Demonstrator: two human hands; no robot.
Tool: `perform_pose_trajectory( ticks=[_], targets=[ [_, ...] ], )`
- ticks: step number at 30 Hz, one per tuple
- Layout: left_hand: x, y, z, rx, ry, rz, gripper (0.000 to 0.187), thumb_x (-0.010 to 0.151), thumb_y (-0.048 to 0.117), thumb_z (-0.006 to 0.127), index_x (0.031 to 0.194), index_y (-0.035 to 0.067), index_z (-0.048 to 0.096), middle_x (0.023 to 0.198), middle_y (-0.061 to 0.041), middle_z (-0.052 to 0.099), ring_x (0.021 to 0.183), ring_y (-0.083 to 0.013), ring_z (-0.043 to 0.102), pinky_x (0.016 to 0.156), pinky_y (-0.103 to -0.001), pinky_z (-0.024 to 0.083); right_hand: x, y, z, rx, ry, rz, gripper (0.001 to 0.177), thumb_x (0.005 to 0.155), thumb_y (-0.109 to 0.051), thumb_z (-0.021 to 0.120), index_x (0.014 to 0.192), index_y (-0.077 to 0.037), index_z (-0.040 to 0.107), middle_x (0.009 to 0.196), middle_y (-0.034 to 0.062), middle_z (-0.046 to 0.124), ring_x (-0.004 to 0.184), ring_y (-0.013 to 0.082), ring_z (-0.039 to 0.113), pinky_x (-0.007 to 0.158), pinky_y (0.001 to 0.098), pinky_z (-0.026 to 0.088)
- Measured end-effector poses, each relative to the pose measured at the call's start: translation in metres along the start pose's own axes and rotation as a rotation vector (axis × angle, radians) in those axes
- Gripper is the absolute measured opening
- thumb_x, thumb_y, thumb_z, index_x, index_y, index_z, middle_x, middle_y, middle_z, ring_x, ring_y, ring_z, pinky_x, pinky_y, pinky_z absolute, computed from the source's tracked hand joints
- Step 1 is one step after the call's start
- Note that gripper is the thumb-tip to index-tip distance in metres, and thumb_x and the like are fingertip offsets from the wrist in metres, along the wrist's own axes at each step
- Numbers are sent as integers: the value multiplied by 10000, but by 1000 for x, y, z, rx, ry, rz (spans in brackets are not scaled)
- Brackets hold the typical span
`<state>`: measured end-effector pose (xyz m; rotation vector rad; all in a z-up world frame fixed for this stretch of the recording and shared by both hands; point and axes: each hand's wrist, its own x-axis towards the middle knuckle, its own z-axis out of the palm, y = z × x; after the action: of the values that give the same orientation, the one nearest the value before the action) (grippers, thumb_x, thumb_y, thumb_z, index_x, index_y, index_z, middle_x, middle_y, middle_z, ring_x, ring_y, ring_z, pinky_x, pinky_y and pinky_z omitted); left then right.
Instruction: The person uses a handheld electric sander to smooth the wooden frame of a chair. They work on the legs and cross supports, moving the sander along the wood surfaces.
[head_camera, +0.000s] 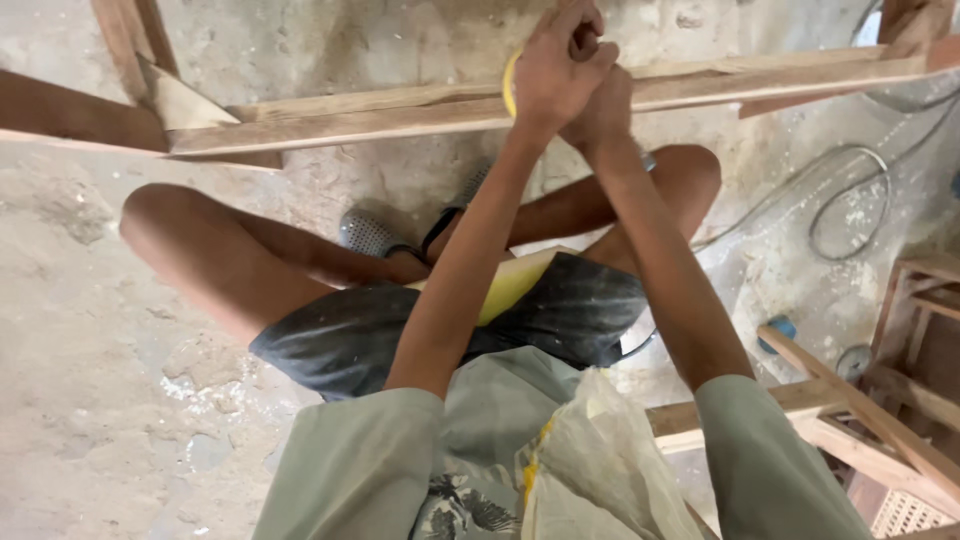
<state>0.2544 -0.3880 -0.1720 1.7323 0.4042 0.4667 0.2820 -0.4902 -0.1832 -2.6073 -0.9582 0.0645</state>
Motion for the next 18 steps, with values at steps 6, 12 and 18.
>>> perform_pose_trajectory(
  ticks=[6,12,18],
  targets=[
    [6,-22,-64,-21,93,-4,206,798,236,736,932,113,640,834,-62,663,728,-278,634,701,-403,542,27,-51,32,-52,-256,91,338,917,-324,730,1056,-23,669,901,170,733,831,353,716,742,455,598],
    [6,-30,-163,1,193,6,201,794,199,721,967,112,668,839,-82,640,750,-262,635,733,-379,545,51,-127,81,32,-159,-71,302,856,-297,761,994,-35,700,804,121,742,711,273,726,580,396,598],
    [6,-74,-256,56,313,30,212,806,168,704,1006,99,682,892,-63,694,813,-198,672,772,-351,559,78,-210,141,109,-216,-177,250,956,-278,695,1009,-34,702,777,99,735,609,218,698,513,328,595]
  ],
)
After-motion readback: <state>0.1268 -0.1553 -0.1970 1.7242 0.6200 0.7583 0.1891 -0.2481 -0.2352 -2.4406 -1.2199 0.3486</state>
